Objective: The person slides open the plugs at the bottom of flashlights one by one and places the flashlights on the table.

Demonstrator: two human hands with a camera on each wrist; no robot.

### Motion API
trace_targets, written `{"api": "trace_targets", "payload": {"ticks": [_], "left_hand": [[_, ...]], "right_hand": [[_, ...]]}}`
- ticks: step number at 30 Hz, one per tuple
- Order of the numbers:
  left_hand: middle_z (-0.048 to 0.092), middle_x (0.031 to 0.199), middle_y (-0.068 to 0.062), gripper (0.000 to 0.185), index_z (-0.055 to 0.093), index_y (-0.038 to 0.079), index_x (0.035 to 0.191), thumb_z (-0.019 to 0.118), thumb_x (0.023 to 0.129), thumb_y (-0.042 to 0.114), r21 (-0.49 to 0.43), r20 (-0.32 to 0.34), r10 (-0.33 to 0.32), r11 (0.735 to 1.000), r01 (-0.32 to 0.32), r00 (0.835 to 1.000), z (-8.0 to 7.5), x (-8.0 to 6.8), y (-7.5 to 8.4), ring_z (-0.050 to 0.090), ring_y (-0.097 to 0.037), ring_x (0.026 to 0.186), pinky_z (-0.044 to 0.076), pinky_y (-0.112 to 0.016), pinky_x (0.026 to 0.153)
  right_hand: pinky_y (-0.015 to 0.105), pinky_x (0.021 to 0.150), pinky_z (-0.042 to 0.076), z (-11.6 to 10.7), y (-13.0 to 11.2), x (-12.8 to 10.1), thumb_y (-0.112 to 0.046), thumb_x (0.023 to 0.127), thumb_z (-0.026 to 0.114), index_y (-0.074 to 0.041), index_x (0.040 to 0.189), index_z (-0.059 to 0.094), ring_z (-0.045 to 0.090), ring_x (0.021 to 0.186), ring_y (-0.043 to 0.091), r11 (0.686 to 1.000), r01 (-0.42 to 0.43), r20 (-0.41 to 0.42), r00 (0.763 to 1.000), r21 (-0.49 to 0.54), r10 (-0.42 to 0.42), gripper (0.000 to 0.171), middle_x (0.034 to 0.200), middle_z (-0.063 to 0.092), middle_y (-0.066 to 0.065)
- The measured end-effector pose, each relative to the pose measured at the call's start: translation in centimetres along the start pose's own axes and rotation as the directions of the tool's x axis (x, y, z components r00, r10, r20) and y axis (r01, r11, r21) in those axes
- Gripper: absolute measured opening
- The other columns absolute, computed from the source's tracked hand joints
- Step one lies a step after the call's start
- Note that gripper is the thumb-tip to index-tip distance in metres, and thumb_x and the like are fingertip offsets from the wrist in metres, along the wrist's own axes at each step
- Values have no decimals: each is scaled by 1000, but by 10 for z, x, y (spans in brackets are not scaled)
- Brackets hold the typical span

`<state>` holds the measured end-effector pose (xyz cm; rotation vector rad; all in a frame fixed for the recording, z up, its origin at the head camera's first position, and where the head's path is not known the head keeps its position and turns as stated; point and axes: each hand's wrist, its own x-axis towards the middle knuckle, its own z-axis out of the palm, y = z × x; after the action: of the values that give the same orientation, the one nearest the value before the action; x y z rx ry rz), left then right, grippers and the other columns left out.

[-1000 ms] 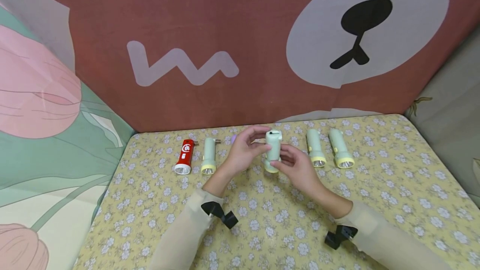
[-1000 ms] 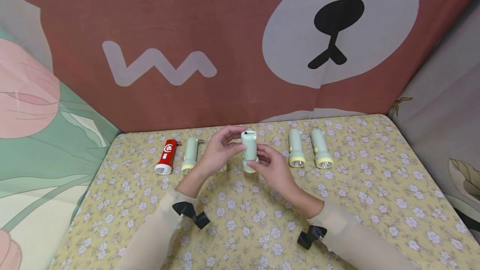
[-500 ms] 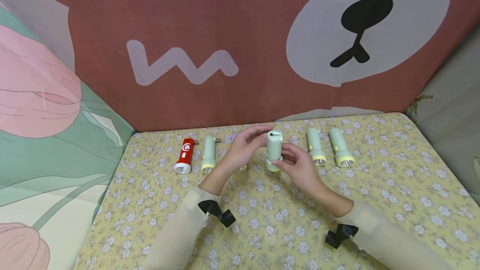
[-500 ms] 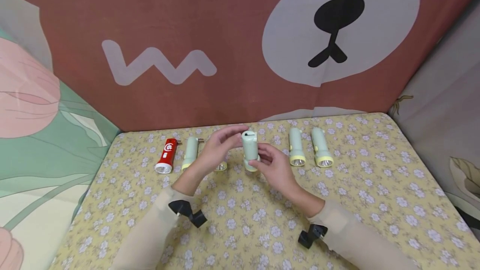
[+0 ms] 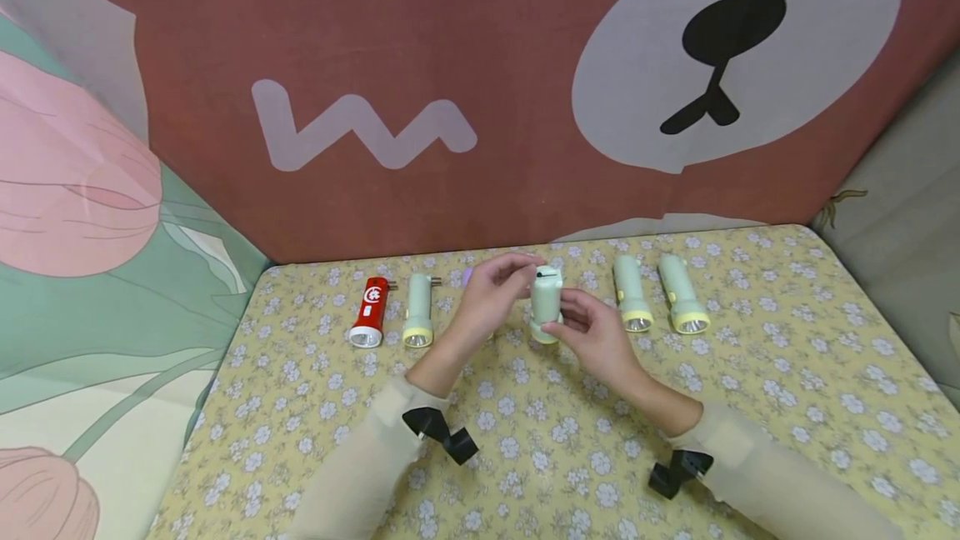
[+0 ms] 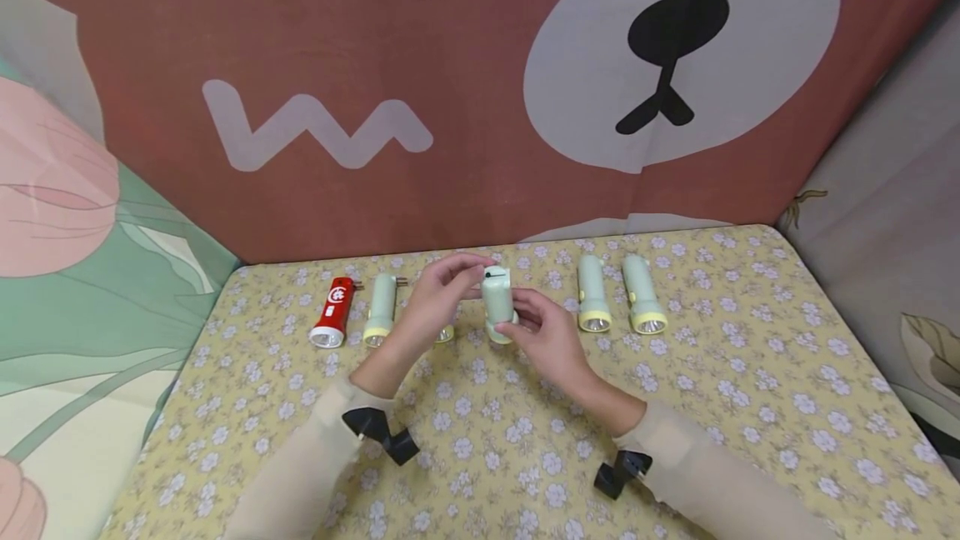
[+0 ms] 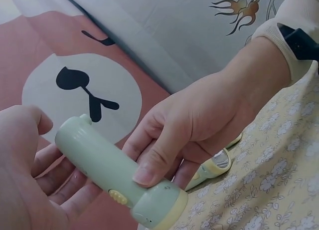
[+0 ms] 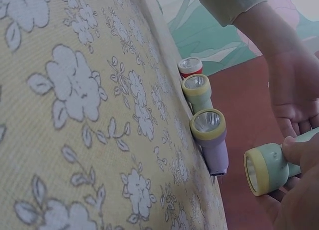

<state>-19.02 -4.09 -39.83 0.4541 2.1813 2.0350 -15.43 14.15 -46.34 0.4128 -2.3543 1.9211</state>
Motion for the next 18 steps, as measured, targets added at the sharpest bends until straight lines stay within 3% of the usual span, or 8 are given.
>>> {"api": "trace_targets", "payload": {"ticks": [18], "left_hand": [[70,112,-12,19,70,1,112,58,102,11,-4,-58,-23,1000,23,998,5,0,1,67,-18,101,60,-36,85]], "right_hand": [[28,92,57,4,1,-2,-5,91,77,-2,132,64,68,114,29,999,28,0,1000,-17,-28,43,125,69,16]]}}
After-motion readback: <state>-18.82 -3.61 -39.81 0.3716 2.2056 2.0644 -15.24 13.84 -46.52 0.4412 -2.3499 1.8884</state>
